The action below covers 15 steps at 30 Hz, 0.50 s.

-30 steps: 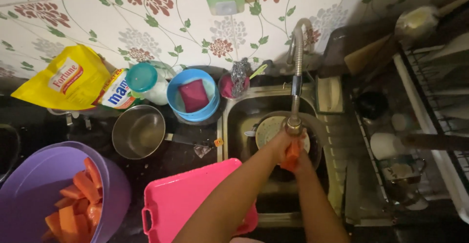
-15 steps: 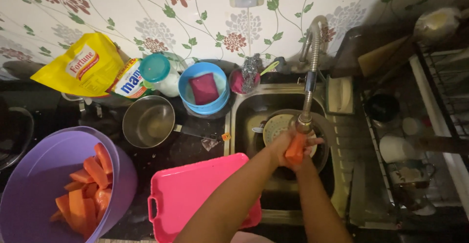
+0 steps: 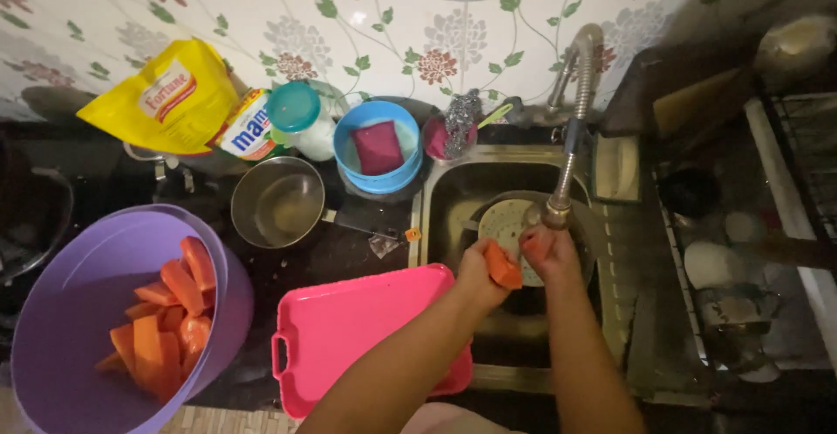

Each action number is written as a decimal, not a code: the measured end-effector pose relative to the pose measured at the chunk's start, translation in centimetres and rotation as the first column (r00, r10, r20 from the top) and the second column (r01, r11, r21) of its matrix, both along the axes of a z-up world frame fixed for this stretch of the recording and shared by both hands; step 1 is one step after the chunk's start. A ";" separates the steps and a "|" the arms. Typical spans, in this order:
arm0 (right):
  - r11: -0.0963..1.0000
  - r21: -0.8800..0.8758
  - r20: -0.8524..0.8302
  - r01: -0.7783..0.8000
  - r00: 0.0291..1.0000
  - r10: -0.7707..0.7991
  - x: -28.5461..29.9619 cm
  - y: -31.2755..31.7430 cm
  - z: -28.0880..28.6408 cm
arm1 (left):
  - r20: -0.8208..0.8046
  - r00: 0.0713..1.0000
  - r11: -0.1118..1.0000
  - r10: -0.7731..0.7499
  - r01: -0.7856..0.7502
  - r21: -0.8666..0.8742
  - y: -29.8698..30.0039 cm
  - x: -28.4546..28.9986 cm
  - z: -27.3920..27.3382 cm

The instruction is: The person is washing sliced papaya pieces under a kitchen faucet and organizing them into a purple bowl.

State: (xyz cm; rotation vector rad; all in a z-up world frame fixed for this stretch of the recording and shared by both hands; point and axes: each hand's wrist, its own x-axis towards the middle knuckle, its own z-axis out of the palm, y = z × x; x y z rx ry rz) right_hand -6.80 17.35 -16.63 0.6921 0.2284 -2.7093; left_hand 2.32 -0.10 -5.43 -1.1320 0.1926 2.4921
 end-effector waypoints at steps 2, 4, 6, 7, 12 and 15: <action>0.659 -0.686 0.164 -0.308 0.817 0.552 -0.7 1.2 0.3 | 0.123 0.975 0.982 0.185 -0.186 -0.001 -0.1 -0.6 -0.9; 0.798 -0.511 0.195 -0.319 0.862 0.469 0.6 1.2 -1.7 | 0.126 0.973 0.981 0.192 -0.194 0.002 0.1 -0.3 0.4; 0.900 -0.308 0.201 -0.309 0.903 0.379 2.3 1.6 -3.5 | 0.128 0.971 0.979 0.200 -0.203 0.007 0.3 -0.1 2.5; 0.969 0.003 0.174 -0.246 0.955 0.241 3.4 2.0 -4.5 | 0.116 0.975 0.980 0.189 -0.179 -0.087 0.4 0.1 4.0; 0.952 0.269 0.312 -0.148 0.948 0.059 11.5 -0.5 5.9 | 0.114 0.984 0.935 0.135 -0.088 -0.345 2.9 1.9 4.5; 0.943 0.331 0.342 -0.031 0.935 -0.089 13.1 -0.8 5.8 | 0.141 0.983 0.904 0.114 -0.043 -0.425 3.8 2.9 5.6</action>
